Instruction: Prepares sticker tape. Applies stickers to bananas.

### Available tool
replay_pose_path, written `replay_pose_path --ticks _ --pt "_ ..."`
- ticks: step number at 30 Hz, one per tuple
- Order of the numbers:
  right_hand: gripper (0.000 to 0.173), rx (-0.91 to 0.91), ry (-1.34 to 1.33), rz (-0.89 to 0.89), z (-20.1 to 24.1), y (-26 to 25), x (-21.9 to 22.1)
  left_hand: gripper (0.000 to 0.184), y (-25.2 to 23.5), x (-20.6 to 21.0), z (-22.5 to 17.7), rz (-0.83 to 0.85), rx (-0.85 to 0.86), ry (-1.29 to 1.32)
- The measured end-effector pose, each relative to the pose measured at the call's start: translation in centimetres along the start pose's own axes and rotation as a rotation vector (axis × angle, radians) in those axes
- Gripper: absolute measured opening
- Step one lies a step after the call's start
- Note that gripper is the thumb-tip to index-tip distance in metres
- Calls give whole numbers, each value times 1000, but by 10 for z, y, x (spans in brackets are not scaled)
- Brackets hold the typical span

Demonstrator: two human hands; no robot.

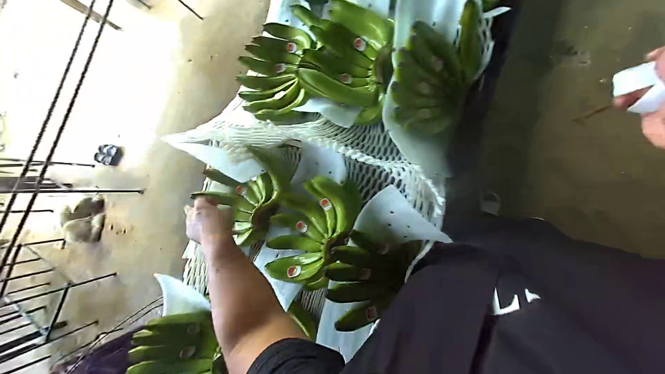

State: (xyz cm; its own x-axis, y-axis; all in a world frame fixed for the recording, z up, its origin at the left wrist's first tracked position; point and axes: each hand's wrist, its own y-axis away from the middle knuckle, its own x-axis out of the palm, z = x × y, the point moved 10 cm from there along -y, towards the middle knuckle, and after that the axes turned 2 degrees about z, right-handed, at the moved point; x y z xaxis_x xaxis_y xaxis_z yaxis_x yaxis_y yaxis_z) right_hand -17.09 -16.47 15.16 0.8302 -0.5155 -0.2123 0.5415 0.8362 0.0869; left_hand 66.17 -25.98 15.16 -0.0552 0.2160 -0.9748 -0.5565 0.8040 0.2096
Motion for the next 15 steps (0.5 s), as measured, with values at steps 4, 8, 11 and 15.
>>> replay_pose_path --ticks 4,8,11,15 --pt "27 121 -40 41 -56 -3 -44 43 86 -67 -101 -126 360 264" --pt "25 411 -142 16 -129 6 -59 39 238 -88 -172 -116 621 411" --pt "36 616 109 89 -174 35 -57 34 366 -40 -199 129 822 710" --pt "49 670 550 575 -249 82 -27 27 512 136 -219 760 695 881"
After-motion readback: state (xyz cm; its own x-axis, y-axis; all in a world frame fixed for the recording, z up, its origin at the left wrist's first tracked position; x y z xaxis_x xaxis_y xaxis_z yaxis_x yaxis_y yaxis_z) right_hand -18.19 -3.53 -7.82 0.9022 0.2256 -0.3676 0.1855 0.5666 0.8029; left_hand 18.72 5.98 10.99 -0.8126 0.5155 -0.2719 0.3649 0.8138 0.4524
